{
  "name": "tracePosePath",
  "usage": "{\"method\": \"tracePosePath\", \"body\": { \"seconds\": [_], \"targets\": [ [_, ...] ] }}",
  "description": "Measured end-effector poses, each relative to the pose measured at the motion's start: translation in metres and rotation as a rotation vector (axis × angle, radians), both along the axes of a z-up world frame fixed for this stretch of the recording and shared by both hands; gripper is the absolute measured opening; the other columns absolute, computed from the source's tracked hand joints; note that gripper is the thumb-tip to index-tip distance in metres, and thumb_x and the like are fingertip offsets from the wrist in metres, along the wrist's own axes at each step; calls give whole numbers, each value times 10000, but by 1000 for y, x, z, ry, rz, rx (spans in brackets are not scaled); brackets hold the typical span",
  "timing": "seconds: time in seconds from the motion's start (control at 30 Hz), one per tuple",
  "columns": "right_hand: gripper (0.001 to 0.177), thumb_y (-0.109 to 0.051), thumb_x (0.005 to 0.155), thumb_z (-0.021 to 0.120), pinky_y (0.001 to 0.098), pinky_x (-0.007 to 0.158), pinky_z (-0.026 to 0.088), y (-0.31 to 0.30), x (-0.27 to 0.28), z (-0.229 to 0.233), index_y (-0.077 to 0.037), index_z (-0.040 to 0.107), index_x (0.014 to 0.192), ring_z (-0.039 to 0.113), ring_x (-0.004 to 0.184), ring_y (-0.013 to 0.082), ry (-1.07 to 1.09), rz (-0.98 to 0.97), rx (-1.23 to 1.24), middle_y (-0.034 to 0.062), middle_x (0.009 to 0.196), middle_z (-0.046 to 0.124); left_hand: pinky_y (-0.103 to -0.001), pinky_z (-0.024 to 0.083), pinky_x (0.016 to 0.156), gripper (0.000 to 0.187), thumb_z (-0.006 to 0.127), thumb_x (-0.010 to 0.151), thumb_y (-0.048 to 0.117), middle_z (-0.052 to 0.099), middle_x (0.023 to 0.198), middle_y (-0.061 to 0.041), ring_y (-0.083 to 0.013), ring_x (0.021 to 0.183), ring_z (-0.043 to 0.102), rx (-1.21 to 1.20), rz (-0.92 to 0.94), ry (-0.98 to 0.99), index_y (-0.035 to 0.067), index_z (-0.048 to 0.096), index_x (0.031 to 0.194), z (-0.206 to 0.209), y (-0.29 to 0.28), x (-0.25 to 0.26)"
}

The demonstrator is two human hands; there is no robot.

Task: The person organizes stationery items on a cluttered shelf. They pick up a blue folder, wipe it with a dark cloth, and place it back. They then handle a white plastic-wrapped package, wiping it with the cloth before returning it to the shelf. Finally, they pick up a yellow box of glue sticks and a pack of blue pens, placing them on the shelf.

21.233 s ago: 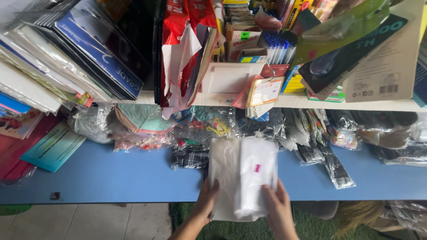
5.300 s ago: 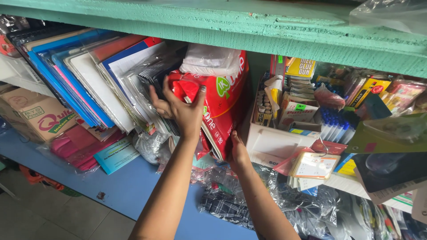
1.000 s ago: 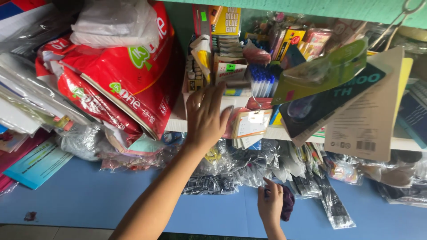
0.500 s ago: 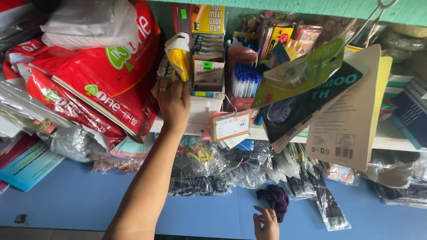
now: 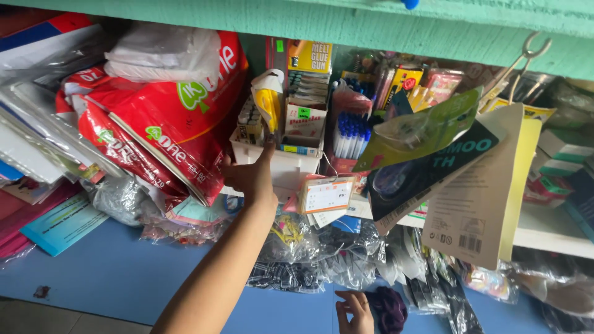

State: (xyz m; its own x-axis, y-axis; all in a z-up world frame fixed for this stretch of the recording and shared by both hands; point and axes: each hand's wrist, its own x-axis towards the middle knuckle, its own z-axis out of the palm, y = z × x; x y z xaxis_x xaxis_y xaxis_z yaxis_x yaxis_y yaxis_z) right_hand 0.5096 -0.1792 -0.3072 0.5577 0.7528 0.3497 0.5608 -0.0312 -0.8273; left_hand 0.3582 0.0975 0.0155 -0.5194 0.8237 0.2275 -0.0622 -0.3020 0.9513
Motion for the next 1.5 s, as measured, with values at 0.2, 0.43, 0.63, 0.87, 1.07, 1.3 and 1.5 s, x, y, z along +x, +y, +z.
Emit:
{"method": "tracePosePath", "body": {
  "seconds": [0.2,0.43,0.63,0.87,1.07,1.3,1.5],
  "targets": [
    [245,-59,814,758,289,683,651,18,-3,-16,-152,810,1034,782,798,130,37,109,-105,54,1017,709,-523,337,1154,1406,921,571,614,246,1495,-230,-365,1420,282,-599,-152,-178,74,109,1584,-2,10,8],
    [305,-38,780,767,289,685,629,28,-8,-44,-184,832,1041,772,769,123,25,188,-171,38,994,717,-502,492,1059,1431,814,610,731,273,1516,-217,-348,1424,334,-703,-211,-177,76,30,1612,8,-1,22],
    [317,-33,762,780,281,650,659,28,-11,-67,-202,845,1023,748,710,128,18,262,-240,33,1003,709,-510,580,1000,1378,756,626,599,162,1582,-196,-365,1355,547,-666,-354,-347,204,-109,1624,-4,4,14],
    [319,-23,745,787,293,657,623,32,-6,-94,-195,846,1008,753,724,120,28,335,-197,33,1003,702,-851,123,1114,1349,735,756,648,169,1692,-179,-509,1498,265,-825,-528,-350,222,-227,1600,40,-10,6],
    [229,-55,741,838,270,598,637,38,16,-137,-206,870,910,722,645,127,-122,357,-130,26,910,700,-860,12,1126,1371,739,782,579,229,1698,-144,-552,1513,226,-920,-489,-543,299,-344,1576,43,13,11],
    [276,-58,749,814,280,642,621,24,17,-90,-206,846,979,755,707,100,-39,435,-254,17,1047,693,-709,257,1113,888,653,928,513,225,1596,-289,-554,1436,207,-909,-526,-614,45,145,1486,-1,45,18],
    [249,-61,754,847,311,643,632,55,51,-107,-173,861,976,763,697,146,-80,520,-79,58,944,727,-650,407,1040,672,601,983,427,289,1487,-340,-549,1354,276,-807,-545,-638,-62,402,1399,-2,48,-5]
  ]
}}
